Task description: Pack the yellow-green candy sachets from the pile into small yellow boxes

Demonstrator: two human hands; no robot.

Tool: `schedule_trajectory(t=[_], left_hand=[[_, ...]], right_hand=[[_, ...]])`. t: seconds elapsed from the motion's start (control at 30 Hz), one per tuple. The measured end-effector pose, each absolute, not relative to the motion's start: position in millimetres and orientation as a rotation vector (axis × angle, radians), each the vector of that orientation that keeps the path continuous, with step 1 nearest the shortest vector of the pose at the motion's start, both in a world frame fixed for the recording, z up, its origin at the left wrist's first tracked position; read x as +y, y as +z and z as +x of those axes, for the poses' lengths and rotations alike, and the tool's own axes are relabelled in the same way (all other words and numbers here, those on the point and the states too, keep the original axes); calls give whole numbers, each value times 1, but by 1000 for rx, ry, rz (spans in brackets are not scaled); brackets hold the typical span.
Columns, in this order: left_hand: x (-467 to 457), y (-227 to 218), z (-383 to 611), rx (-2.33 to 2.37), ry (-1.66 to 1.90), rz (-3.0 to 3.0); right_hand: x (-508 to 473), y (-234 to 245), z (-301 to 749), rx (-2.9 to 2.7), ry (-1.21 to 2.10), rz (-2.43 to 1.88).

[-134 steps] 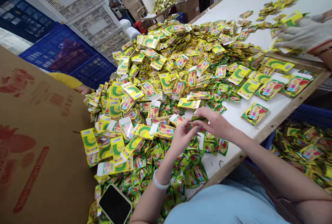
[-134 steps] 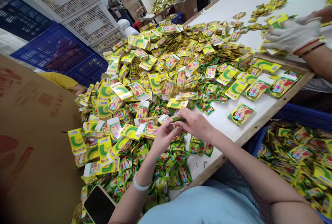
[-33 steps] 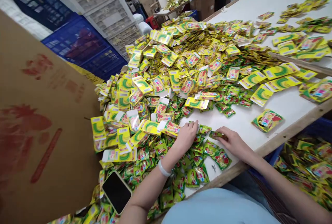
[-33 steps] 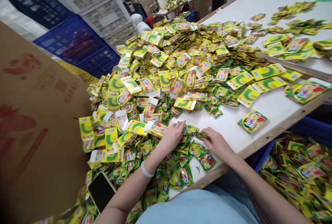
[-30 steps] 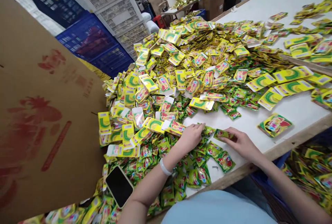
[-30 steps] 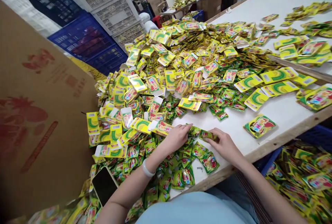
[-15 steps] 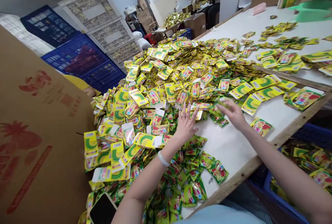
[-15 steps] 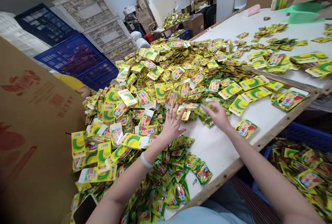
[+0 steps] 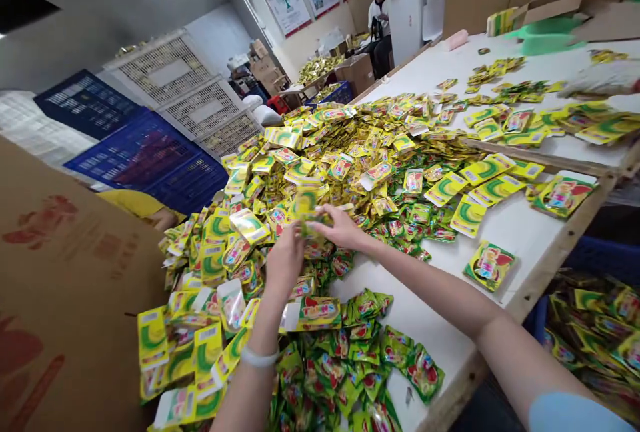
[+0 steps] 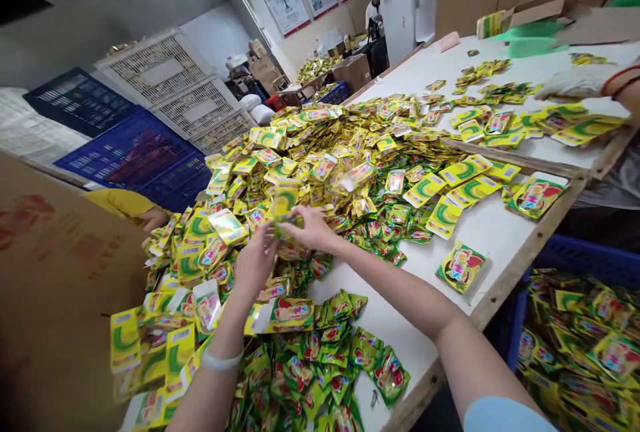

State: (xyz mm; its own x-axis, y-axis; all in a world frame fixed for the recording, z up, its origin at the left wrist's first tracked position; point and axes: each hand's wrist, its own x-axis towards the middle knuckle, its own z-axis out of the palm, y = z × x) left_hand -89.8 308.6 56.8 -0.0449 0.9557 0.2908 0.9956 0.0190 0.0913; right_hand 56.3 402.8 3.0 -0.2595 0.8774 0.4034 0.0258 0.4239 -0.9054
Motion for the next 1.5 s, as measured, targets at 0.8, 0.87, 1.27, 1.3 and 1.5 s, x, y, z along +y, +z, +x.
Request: schedule_trajectory(t=[0.8, 0.87, 1.27, 1.3, 1.5], left_hand=[[171, -99, 12, -2095, -391, -2442], [183, -95, 15, -2121, -498, -2305], [198, -95, 17, -1861, -759, -2228], [196, -90, 16, -1862, -745, -2260], [164, -60, 11, -1826, -805, -2171]], right_hand=[[619, -51, 143, -2237, 567, -1496], [594, -53, 149, -2270, 564, -1480], [452, -60, 165, -2368, 666, -1454], [446, -56, 171, -2380, 668, -1447], [384, -21, 225, -2300, 425, -1385]])
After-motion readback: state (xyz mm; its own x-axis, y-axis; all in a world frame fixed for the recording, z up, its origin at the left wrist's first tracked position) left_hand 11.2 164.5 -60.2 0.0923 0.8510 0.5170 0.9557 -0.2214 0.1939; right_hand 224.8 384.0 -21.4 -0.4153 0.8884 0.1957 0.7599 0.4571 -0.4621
